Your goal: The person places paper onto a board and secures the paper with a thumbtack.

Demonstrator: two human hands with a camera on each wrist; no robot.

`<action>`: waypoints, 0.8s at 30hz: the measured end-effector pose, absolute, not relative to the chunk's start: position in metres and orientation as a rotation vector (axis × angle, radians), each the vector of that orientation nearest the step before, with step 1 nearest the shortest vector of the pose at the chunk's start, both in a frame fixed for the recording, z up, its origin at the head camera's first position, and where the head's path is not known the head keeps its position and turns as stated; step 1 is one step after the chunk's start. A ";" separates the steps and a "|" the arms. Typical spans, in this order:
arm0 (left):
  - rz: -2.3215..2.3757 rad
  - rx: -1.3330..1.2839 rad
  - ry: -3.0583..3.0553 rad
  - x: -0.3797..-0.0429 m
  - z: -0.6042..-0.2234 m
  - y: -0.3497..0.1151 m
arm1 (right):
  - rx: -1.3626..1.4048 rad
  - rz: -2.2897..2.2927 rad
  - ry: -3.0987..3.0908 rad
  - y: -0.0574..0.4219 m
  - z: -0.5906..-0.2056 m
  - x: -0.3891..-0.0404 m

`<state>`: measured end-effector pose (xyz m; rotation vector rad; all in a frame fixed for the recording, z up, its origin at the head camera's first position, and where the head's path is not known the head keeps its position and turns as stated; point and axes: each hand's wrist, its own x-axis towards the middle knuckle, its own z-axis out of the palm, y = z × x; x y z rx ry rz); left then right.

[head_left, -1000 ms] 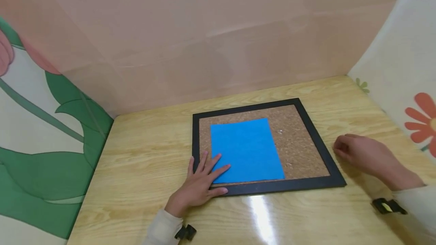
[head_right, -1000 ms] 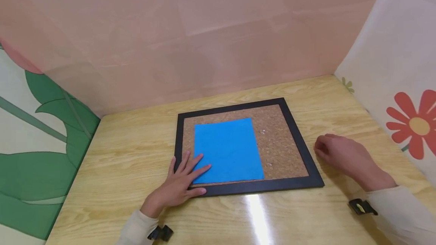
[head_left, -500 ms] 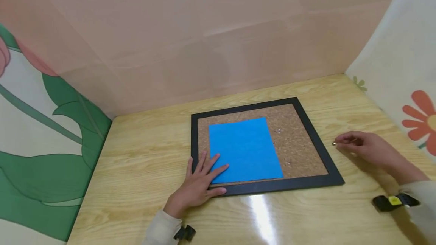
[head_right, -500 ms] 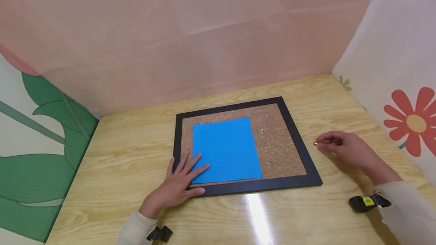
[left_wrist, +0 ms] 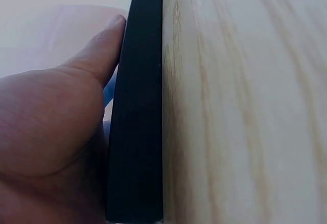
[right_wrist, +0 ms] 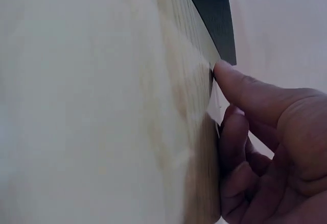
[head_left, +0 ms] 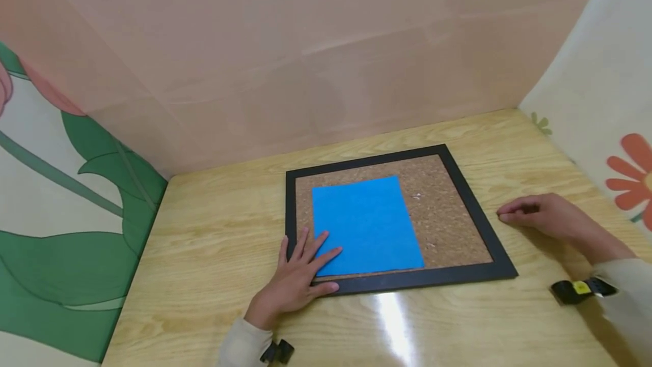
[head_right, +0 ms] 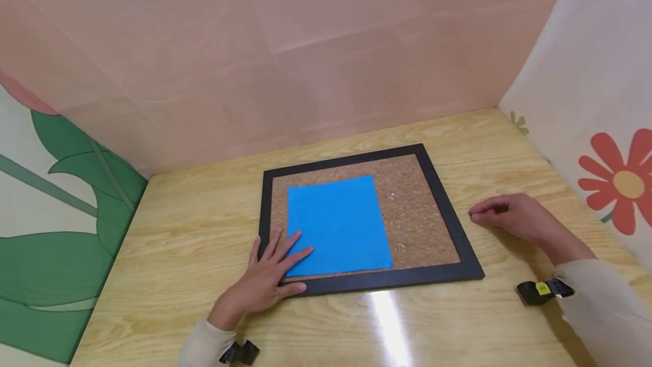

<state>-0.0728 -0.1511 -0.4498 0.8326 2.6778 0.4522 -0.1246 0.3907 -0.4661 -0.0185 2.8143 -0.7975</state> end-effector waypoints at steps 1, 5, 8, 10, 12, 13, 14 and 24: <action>0.451 0.836 2.679 -0.073 -0.450 -0.151 | -0.022 -0.797 2.816 0.390 -0.465 -0.125; 0.462 0.850 2.681 -0.073 -0.449 -0.152 | -0.021 -0.779 2.824 0.389 -0.465 -0.127; 0.464 0.852 2.682 -0.073 -0.450 -0.152 | -0.018 -0.769 2.824 0.388 -0.466 -0.127; 0.460 0.848 2.682 -0.073 -0.450 -0.152 | -0.013 -0.784 2.817 0.389 -0.467 -0.127; 0.463 0.848 2.684 -0.073 -0.450 -0.153 | 0.007 -0.797 2.806 0.389 -0.468 -0.127; 0.467 0.851 2.686 -0.073 -0.449 -0.153 | 0.018 -0.813 2.797 0.390 -0.468 -0.126; 0.470 0.851 2.684 -0.072 -0.449 -0.153 | 0.026 -0.829 2.786 0.390 -0.469 -0.126; 0.463 0.853 2.695 -0.073 -0.450 -0.152 | 0.062 -1.085 2.684 0.408 -0.477 -0.122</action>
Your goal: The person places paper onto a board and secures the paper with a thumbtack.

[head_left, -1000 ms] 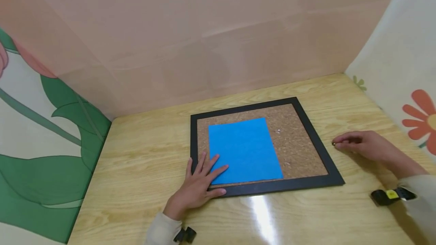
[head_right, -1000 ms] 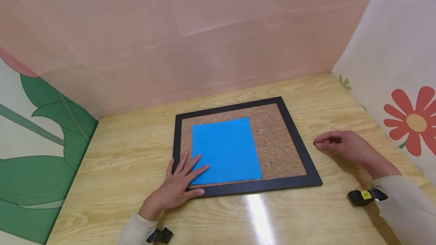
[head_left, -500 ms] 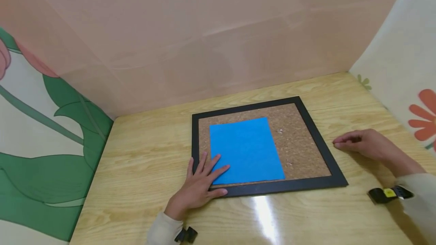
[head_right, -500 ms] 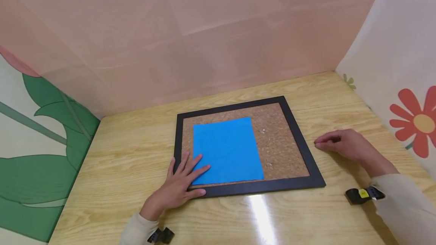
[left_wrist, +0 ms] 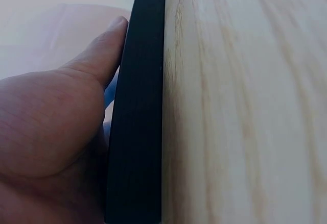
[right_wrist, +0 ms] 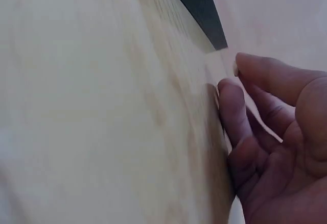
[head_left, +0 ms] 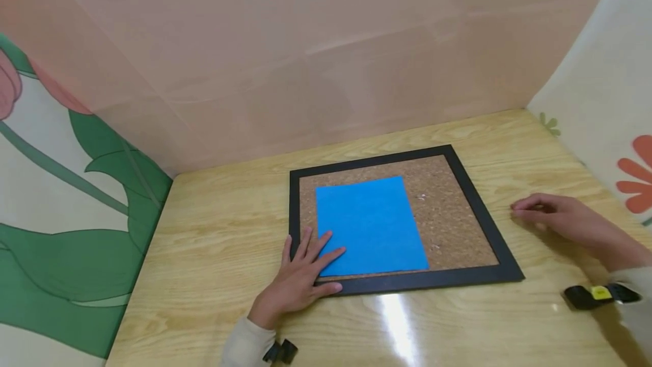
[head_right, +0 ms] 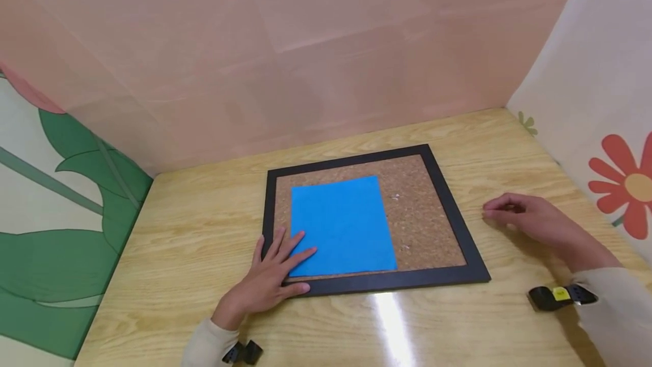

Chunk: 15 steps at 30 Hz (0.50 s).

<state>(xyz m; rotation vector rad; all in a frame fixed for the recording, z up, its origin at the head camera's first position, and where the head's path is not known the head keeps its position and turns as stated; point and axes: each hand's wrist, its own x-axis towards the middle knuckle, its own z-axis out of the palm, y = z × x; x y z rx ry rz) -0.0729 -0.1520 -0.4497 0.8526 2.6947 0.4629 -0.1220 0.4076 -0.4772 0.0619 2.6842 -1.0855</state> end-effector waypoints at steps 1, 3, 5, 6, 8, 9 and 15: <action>0.461 0.852 2.696 -0.073 -0.450 -0.152 | 0.075 -1.127 2.669 0.411 -0.479 -0.122; 0.458 0.850 2.698 -0.073 -0.450 -0.152 | 0.124 -1.215 2.641 0.417 -0.484 -0.122; 0.452 0.848 2.698 -0.073 -0.450 -0.151 | 0.147 -1.282 2.618 0.424 -0.488 -0.122; 0.448 0.848 2.698 -0.074 -0.450 -0.151 | 0.148 -1.318 2.608 0.426 -0.490 -0.123; 0.444 0.846 2.696 -0.074 -0.450 -0.151 | 0.144 -1.377 2.586 0.431 -0.493 -0.124; 0.442 0.845 2.695 -0.074 -0.449 -0.151 | 0.142 -1.400 2.573 0.432 -0.494 -0.124; 0.442 0.837 2.692 -0.074 -0.448 -0.151 | 0.132 -1.418 2.573 0.433 -0.495 -0.126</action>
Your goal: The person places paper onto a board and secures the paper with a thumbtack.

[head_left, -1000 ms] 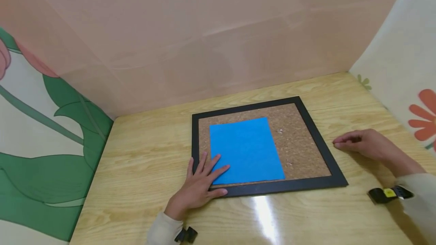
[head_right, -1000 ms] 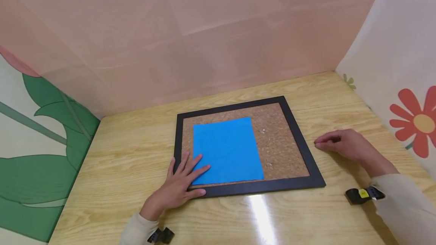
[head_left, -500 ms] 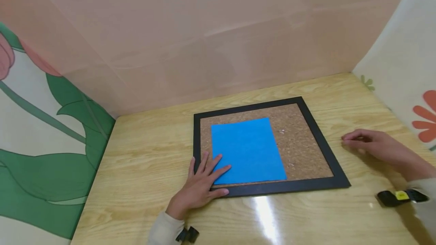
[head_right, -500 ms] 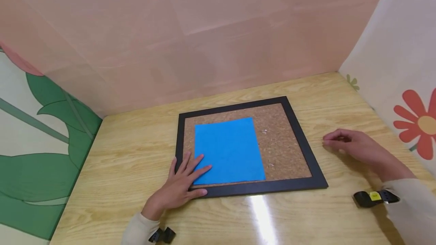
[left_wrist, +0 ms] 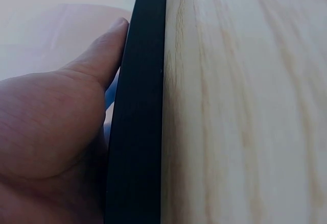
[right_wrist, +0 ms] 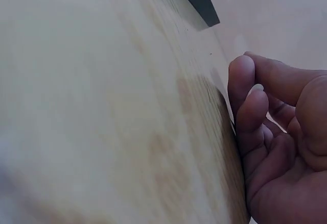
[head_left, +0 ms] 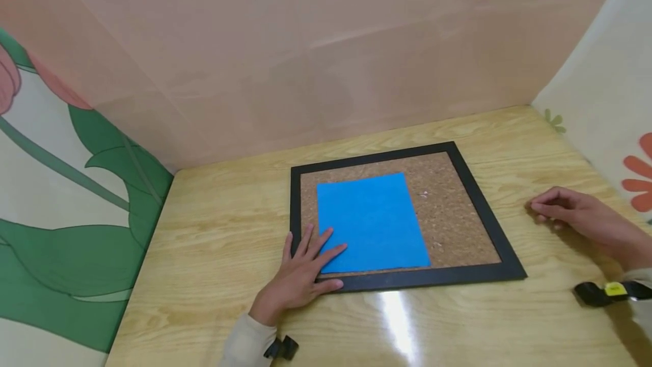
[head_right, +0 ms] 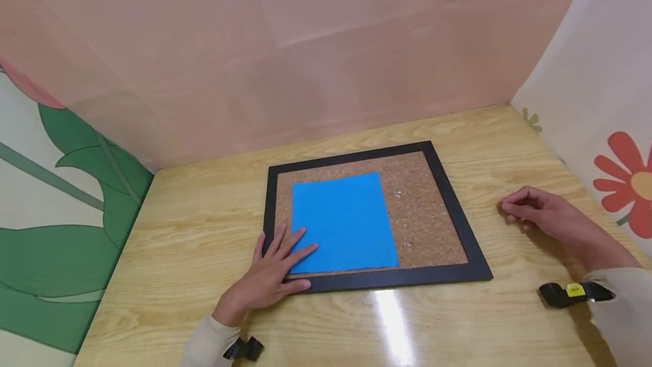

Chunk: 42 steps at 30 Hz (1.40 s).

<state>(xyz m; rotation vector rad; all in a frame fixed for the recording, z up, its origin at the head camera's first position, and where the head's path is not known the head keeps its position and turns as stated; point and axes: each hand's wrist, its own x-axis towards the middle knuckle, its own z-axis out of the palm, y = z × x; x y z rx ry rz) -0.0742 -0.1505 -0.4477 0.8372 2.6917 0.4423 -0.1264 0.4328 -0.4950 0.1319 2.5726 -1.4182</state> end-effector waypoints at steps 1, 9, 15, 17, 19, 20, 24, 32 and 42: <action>0.444 0.839 2.693 -0.074 -0.447 -0.151 | 0.129 -1.414 2.579 0.433 -0.495 -0.126; 0.458 0.875 2.707 -0.076 -0.447 -0.151 | 0.084 -1.443 2.577 0.433 -0.493 -0.124; 0.455 0.867 2.705 -0.076 -0.448 -0.151 | 0.051 -1.462 2.561 0.433 -0.491 -0.122; 0.448 0.864 2.707 -0.076 -0.449 -0.151 | 0.058 -1.460 2.560 0.433 -0.492 -0.123; 0.444 0.865 2.713 -0.076 -0.451 -0.151 | 0.074 -1.469 2.556 0.433 -0.493 -0.123; 0.443 0.865 2.715 -0.075 -0.451 -0.151 | 0.085 -1.472 2.557 0.434 -0.493 -0.123; 0.455 0.867 2.719 -0.074 -0.453 -0.152 | 0.148 -1.480 2.565 0.434 -0.495 -0.125; 0.473 0.846 2.714 -0.072 -0.452 -0.152 | 0.193 -1.512 2.537 0.431 -0.499 -0.129; 0.464 0.854 2.711 -0.074 -0.451 -0.151 | 0.200 -1.359 2.653 0.428 -0.499 -0.126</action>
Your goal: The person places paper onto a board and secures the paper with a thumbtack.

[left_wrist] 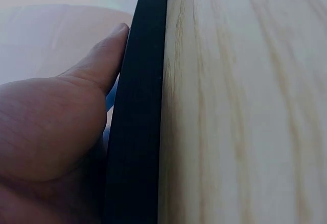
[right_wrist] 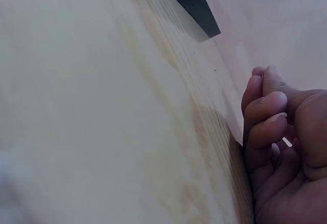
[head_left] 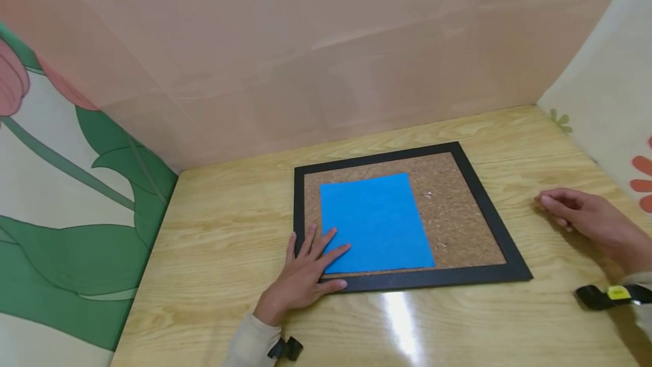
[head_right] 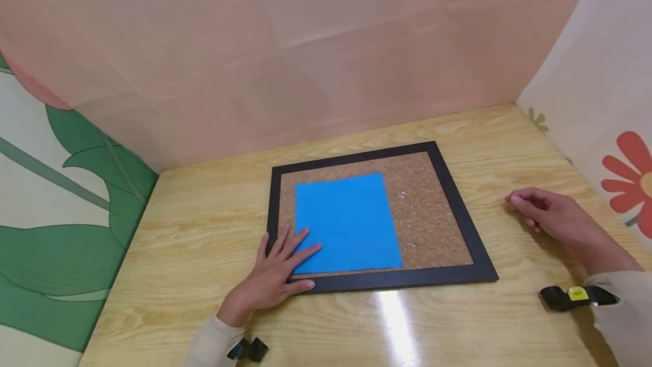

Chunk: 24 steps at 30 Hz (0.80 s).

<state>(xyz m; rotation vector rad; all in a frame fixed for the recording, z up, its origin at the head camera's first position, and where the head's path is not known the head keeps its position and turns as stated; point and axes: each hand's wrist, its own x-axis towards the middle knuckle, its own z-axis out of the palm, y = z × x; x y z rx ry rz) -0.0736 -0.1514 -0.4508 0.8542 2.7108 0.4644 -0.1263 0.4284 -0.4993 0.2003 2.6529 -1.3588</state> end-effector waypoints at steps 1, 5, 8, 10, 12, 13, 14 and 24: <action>0.462 0.853 2.712 -0.074 -0.451 -0.152 | 0.206 -1.337 2.659 0.428 -0.499 -0.126; 0.459 0.850 2.708 -0.073 -0.451 -0.153 | 0.181 -1.281 2.672 0.426 -0.497 -0.127; 0.461 0.848 2.697 -0.073 -0.450 -0.154 | 0.170 -1.235 2.677 0.424 -0.495 -0.129; 0.466 0.851 2.687 -0.073 -0.448 -0.154 | 0.166 -1.208 2.678 0.422 -0.492 -0.131; 0.480 0.850 2.668 -0.074 -0.447 -0.155 | 0.153 -1.176 2.678 0.415 -0.486 -0.134; 0.489 0.847 2.658 -0.074 -0.446 -0.155 | 0.142 -1.167 2.676 0.410 -0.482 -0.135; 0.495 0.845 2.648 -0.074 -0.446 -0.156 | 0.114 -1.177 2.669 0.404 -0.476 -0.137; 0.469 0.873 2.667 -0.077 -0.448 -0.153 | -0.225 -1.219 2.534 0.279 -0.404 -0.174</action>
